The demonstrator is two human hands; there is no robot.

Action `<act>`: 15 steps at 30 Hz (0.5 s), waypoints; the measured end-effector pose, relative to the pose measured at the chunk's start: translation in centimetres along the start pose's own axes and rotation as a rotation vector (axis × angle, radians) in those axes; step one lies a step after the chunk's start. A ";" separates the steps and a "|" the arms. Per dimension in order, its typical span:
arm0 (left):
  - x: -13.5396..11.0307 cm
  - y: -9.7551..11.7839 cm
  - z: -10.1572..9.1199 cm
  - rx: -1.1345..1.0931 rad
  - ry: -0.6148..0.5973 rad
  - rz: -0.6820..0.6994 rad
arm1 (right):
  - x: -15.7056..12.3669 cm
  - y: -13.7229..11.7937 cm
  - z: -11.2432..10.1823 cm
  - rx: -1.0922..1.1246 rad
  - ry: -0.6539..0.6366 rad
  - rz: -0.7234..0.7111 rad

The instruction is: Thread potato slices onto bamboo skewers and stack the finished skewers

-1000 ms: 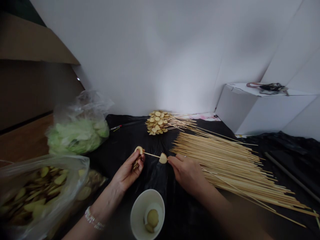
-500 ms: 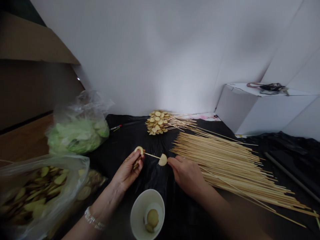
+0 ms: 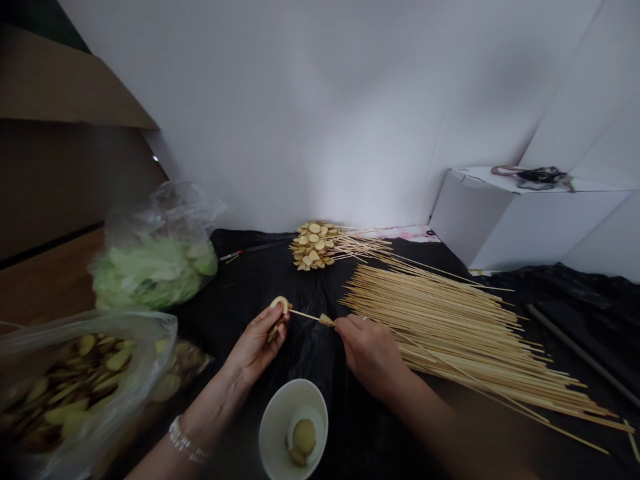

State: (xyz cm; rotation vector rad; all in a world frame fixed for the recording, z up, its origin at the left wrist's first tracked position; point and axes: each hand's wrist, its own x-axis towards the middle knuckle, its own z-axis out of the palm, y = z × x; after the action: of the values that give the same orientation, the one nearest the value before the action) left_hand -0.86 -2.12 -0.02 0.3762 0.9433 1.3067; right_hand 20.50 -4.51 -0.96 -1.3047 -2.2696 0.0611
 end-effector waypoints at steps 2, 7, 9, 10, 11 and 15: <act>0.0 0.0 0.0 -0.017 -0.003 -0.013 | 0.1 0.0 0.1 0.018 -0.019 0.009; 0.1 0.0 -0.1 -0.038 -0.001 -0.011 | 0.2 -0.1 0.1 0.115 -0.091 0.020; 0.1 -0.1 -0.1 -0.030 0.002 -0.014 | 0.2 -0.2 0.1 0.111 -0.073 0.020; 0.1 -0.1 -0.1 -0.024 0.003 -0.016 | 0.1 -0.2 0.1 0.096 -0.054 0.017; 0.0 -0.2 -0.1 -0.020 0.004 -0.017 | 0.1 -0.3 0.1 0.078 -0.035 0.013; 0.0 -0.4 0.0 -0.011 0.007 0.006 | 0.0 -0.4 0.1 0.083 -0.023 0.036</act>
State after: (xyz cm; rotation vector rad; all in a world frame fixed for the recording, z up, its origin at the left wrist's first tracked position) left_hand -0.59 -2.24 -0.25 0.3663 0.9417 1.3187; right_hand 20.11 -4.70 -0.88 -1.3074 -2.2386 0.1824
